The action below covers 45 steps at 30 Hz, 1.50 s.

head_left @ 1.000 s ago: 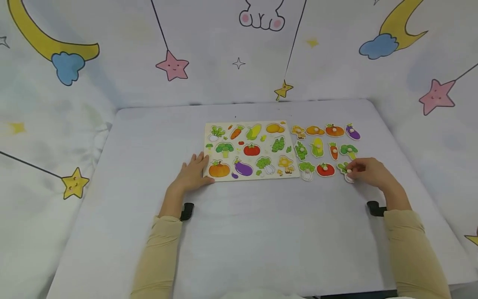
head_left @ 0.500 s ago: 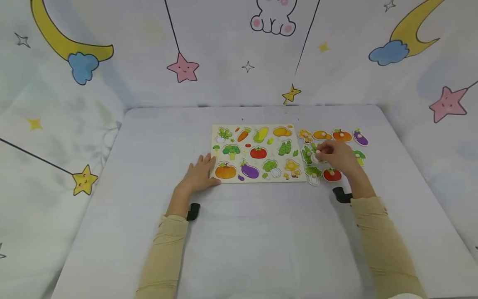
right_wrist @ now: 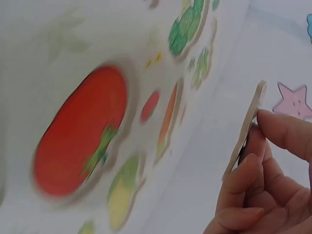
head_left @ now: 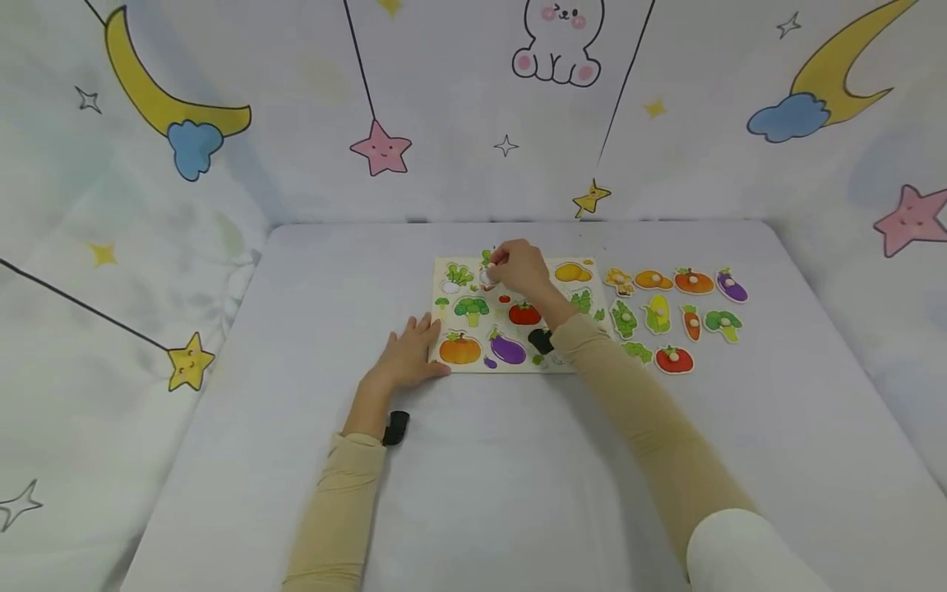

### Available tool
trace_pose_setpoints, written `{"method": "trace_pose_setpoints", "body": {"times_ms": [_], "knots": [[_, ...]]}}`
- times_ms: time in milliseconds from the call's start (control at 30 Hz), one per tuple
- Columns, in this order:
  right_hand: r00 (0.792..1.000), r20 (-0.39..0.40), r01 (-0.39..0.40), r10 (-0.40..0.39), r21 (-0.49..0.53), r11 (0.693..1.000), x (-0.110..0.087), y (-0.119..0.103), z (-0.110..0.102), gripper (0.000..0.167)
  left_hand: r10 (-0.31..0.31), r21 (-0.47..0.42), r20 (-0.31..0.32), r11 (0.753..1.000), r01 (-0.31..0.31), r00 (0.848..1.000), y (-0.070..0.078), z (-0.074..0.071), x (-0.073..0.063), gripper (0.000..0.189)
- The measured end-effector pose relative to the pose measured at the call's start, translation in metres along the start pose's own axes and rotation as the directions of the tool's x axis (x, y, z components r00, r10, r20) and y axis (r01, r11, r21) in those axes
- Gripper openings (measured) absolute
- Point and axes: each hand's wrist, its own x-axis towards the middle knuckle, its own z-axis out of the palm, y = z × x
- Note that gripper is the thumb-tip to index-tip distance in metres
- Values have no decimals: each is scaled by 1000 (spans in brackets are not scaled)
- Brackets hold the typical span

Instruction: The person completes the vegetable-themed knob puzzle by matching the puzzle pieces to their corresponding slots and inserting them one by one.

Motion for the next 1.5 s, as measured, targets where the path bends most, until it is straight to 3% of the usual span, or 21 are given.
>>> {"method": "trace_pose_setpoints", "body": {"times_ms": [200, 600, 933, 1133, 1267, 1500], "knots": [[998, 10, -70, 70, -16, 997, 15, -20, 29, 13, -4, -6, 2, 1000, 4, 1000, 1, -1, -1, 87], [993, 24, -113, 115, -58, 992, 32, -23, 57, 9, 9, -5, -12, 1000, -9, 1000, 3, -2, -4, 86], [991, 75, -97, 108, -131, 987, 37, -26, 64, 5, 2, -10, -24, 1000, -2, 1000, 4, -1, -4, 85], [994, 64, -78, 90, -163, 983, 36, -24, 66, 5, 1, -9, -37, 1000, -2, 999, 5, 2, -3, 85], [995, 77, -55, 69, -175, 983, 33, -21, 65, 12, -4, -5, -29, 1000, 4, 1000, 6, 4, -2, 85], [994, 110, 10, 1, -101, 995, 23, -18, 53, 31, -8, 18, -37, 1000, 9, 999, 6, 3, -3, 86]]}}
